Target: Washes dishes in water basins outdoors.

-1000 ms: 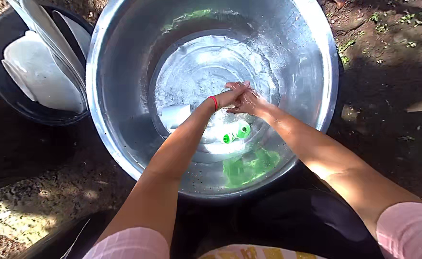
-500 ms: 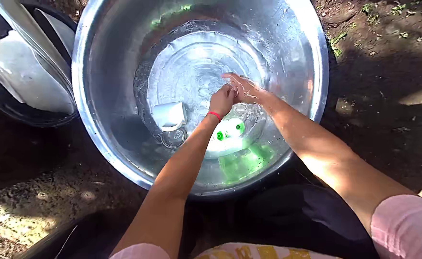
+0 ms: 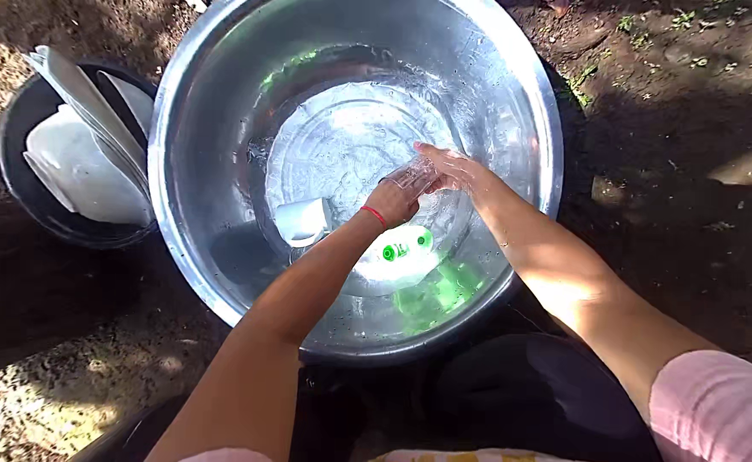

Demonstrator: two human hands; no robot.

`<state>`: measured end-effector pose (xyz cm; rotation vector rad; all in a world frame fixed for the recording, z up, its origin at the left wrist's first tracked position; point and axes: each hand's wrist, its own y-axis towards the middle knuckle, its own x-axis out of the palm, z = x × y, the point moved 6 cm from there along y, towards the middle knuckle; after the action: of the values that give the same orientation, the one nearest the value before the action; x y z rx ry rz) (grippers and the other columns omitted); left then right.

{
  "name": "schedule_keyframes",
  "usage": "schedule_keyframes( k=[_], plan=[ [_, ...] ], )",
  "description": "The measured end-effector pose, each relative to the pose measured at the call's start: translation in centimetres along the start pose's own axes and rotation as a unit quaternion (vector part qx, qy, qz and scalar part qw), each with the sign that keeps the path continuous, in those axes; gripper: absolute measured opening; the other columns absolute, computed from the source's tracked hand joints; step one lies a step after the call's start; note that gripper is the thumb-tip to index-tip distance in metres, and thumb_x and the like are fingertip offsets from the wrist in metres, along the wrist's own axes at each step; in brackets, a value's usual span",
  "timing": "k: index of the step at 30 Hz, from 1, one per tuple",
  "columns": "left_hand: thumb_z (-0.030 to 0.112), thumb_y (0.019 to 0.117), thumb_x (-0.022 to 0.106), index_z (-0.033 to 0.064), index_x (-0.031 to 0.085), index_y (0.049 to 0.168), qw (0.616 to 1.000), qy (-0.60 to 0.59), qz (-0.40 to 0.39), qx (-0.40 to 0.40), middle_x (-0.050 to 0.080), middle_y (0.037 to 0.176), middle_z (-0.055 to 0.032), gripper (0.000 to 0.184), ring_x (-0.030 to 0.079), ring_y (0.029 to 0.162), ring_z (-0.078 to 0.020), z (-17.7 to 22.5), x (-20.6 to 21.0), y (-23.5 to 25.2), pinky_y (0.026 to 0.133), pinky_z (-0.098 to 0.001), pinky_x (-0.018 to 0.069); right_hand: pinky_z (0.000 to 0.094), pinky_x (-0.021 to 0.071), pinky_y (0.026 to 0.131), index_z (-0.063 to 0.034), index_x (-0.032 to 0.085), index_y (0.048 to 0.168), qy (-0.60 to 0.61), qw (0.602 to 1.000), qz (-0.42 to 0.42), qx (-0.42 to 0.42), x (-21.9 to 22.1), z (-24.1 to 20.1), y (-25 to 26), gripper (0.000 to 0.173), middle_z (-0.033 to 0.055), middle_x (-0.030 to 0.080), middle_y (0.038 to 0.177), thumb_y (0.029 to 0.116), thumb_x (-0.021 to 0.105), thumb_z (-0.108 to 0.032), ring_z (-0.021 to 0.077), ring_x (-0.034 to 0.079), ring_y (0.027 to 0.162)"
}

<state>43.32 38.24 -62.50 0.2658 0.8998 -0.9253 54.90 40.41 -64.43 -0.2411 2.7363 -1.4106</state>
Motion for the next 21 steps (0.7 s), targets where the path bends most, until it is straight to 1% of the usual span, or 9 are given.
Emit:
schedule_keyframes(
  k=[2, 4, 5, 9, 13, 16, 17, 19, 21],
  plan=[
    [0.002, 0.105, 0.045, -0.0067, 0.06, 0.136, 0.943, -0.296, 0.086, -0.126, 0.063, 0.139, -0.0205, 0.035, 0.058, 0.133, -0.0258, 0.2, -1.9, 0.4, 0.116, -0.04, 0.0401, 0.0309, 0.0562, 0.076, -0.0055, 0.054, 0.13, 0.121, 0.989, -0.025, -0.08, 0.4, 0.2, -0.2, 0.046, 0.0057, 0.065, 0.1, 0.1117, 0.033, -0.043, 0.0132, 0.065, 0.084],
    [0.01, 0.1107, 0.034, -0.0102, 0.057, 0.132, 0.766, -0.559, 0.201, -0.244, 0.066, 0.125, -0.0194, 0.037, 0.065, 0.113, -0.0182, -0.4, -1.9, 0.6, 0.102, -0.0329, 0.0509, 0.032, 0.0584, 0.078, -0.0079, 0.049, 0.136, 0.184, 0.968, -0.023, -0.171, 0.9, 0.2, 0.0, 0.038, 0.0035, 0.067, 0.101, 0.1114, 0.037, -0.035, 0.0127, 0.068, 0.087],
    [0.02, 0.113, 0.033, -0.0092, 0.058, 0.129, 0.731, -0.571, 0.234, -0.29, 0.068, 0.12, -0.0192, 0.042, 0.067, 0.107, -0.0189, -0.7, -1.6, 0.5, 0.099, -0.0348, 0.0529, 0.032, 0.0586, 0.077, -0.007, 0.047, 0.138, 0.178, 0.965, -0.001, -0.192, 0.8, 0.2, 0.2, 0.038, 0.005, 0.067, 0.103, 0.1106, 0.04, -0.032, 0.013, 0.068, 0.087],
    [0.038, 0.1097, 0.041, -0.0042, 0.067, 0.119, 0.831, -0.239, 0.288, -0.411, 0.071, 0.111, -0.025, 0.051, 0.066, 0.111, -0.0414, -4.7, -0.6, -4.6, 0.1, -0.0631, 0.0445, 0.0382, 0.0578, 0.078, -0.0056, 0.04, 0.15, 0.159, 0.964, 0.169, -0.131, -2.5, 0.4, 0.9, 0.055, 0.0195, 0.066, 0.117, 0.1091, 0.046, -0.042, 0.024, 0.069, 0.091],
    [0.027, 0.1133, 0.034, -0.004, 0.057, 0.138, 0.589, -0.405, 0.416, -0.562, 0.06, 0.139, -0.0238, 0.046, 0.055, 0.132, -0.0315, -7.3, 3.4, -8.0, 0.112, -0.0475, 0.0412, 0.0442, 0.0578, 0.076, -0.0073, 0.037, 0.153, 0.153, 0.95, 0.25, -0.108, -4.6, 3.2, 1.6, 0.056, 0.0244, 0.063, 0.117, 0.1087, 0.048, -0.04, 0.03, 0.067, 0.089],
    [0.034, 0.1134, 0.017, 0.0001, 0.045, 0.139, 0.483, -0.671, 0.387, -0.41, 0.057, 0.131, -0.0143, 0.051, 0.058, 0.111, -0.0178, -4.7, 4.9, -2.2, 0.094, -0.0332, 0.0489, 0.0437, 0.0579, 0.078, -0.0068, 0.035, 0.155, 0.144, 0.965, 0.202, -0.087, -1.6, 4.6, 2.1, 0.058, 0.0259, 0.058, 0.127, 0.1093, 0.045, -0.042, 0.0308, 0.066, 0.092],
    [0.035, 0.1142, 0.015, -0.0066, 0.046, 0.14, 0.528, -0.666, 0.356, -0.389, 0.058, 0.131, -0.0206, 0.058, 0.06, 0.111, -0.0221, -3.6, 4.3, -1.0, 0.095, -0.0355, 0.0493, 0.0412, 0.0565, 0.08, -0.0057, 0.037, 0.153, 0.145, 0.969, 0.179, -0.085, -0.9, 4.7, 2.2, 0.056, 0.0231, 0.059, 0.126, 0.1105, 0.041, -0.042, 0.0275, 0.065, 0.093],
    [0.021, 0.1145, 0.018, -0.0151, 0.054, 0.133, 0.762, -0.512, 0.235, -0.319, 0.063, 0.13, -0.0287, 0.054, 0.064, 0.12, -0.0283, -1.8, 2.8, 0.3, 0.108, -0.0397, 0.048, 0.0377, 0.0551, 0.092, -0.0059, 0.043, 0.15, 0.158, 0.979, 0.09, -0.09, -1.1, 4.5, 2.9, 0.05, 0.0155, 0.062, 0.129, 0.1125, 0.035, -0.038, 0.0209, 0.065, 0.106],
    [0.012, 0.1092, 0.041, -0.0069, 0.061, 0.134, 0.957, -0.222, 0.08, -0.172, 0.064, 0.134, -0.025, 0.038, 0.057, 0.133, -0.0349, 0.0, 1.1, 0.2, 0.117, -0.0485, 0.0389, 0.0316, 0.0559, 0.074, -0.0086, 0.053, 0.129, 0.205, 0.977, 0.016, -0.05, -0.6, 4.0, 3.2, 0.048, 0.0057, 0.064, 0.1, 0.1113, 0.03, -0.046, 0.0138, 0.064, 0.086]
  ],
)
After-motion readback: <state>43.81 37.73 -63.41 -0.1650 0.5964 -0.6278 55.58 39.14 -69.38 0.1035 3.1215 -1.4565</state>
